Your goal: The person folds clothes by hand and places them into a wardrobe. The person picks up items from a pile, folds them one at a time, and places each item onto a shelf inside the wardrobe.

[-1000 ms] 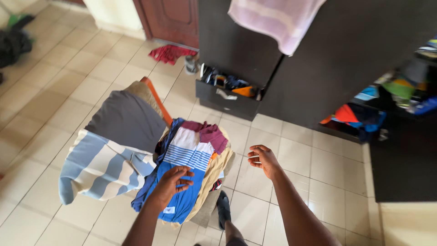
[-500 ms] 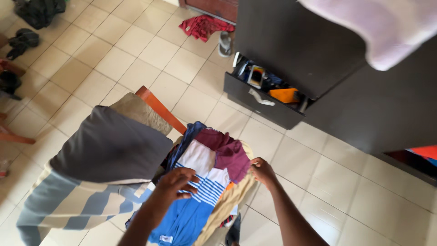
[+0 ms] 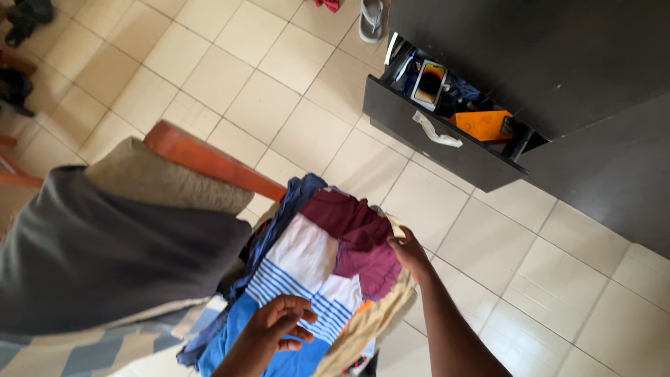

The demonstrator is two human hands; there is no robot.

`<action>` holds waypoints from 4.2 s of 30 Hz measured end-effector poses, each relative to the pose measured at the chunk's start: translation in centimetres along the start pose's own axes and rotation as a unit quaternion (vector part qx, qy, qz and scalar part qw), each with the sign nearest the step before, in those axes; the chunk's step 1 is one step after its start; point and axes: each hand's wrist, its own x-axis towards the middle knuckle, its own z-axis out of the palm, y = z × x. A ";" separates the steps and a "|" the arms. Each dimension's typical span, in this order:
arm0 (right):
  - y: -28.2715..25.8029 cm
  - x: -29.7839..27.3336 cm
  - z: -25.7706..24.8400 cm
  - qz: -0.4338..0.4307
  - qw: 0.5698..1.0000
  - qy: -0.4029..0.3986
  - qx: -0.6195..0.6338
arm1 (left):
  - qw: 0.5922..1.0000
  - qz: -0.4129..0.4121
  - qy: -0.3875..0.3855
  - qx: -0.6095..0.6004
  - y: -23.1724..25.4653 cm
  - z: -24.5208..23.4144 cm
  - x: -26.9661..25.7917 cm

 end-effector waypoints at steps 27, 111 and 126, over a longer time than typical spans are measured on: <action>-12.5 -18.6 4.2 0.099 0.831 -0.199 0.509 | 0.998 0.057 0.040 0.004 -7.8 -6.4 1.3; 24.8 -74.8 -40.8 -0.208 0.879 0.429 -0.013 | 0.700 0.360 0.228 0.572 -2.4 29.2 -24.6; 19.9 -72.3 -37.6 -0.118 0.891 0.438 -0.030 | 0.696 0.484 0.078 0.524 7.7 24.8 -9.9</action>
